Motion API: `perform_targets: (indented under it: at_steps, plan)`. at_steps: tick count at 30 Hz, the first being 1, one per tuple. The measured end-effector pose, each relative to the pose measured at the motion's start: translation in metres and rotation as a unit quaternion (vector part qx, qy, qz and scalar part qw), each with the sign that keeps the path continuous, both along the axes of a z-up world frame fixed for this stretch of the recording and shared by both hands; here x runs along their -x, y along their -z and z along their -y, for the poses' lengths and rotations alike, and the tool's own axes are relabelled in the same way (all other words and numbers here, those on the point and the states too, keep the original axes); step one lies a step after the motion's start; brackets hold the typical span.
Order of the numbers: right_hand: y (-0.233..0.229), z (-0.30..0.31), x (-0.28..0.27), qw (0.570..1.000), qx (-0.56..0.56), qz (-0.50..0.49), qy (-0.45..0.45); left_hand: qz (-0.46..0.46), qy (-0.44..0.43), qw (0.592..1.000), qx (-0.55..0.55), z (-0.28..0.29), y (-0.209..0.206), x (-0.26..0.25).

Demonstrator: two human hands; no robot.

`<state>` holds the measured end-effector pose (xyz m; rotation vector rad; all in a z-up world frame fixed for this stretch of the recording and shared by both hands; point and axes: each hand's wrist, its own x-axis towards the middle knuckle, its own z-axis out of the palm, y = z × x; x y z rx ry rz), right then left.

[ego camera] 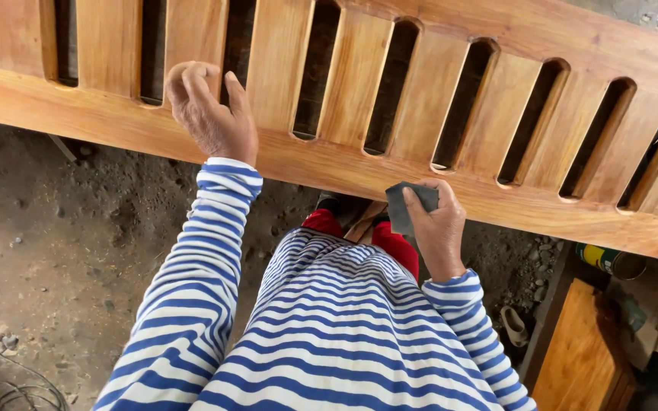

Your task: The person sands the surface of a wooden slatted board using a sanding block. They move the block back and forth across the slats and edges to smooth the wood, working systematically along the length of the board.

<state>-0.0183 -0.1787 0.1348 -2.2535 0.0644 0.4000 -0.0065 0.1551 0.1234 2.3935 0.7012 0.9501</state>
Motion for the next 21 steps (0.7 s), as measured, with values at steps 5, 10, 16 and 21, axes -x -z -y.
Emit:
perform_targets:
  at_steps: [5, 10, 16, 21]
  plan:
    - [0.025, -0.012, 0.002, 0.988, 0.071, 0.118, -0.068, -0.162, -0.024, 0.986, -0.013, -0.002, 0.041, 0.012]
    - [0.04, -0.013, 0.009, 0.977, 0.141, 0.145, -0.074, -0.184, -0.021, 0.983, -0.004, 0.001, 0.044, 0.014]
    - [0.061, -0.014, -0.015, 0.946, 0.156, 0.249, -0.138, -0.197, -0.027, 0.98, 0.016, 0.01, 0.043, 0.013]
    - [0.078, -0.016, -0.091, 0.924, 0.177, 0.315, -0.122, -0.219, -0.024, 0.975, 0.007, 0.013, 0.044, 0.012]
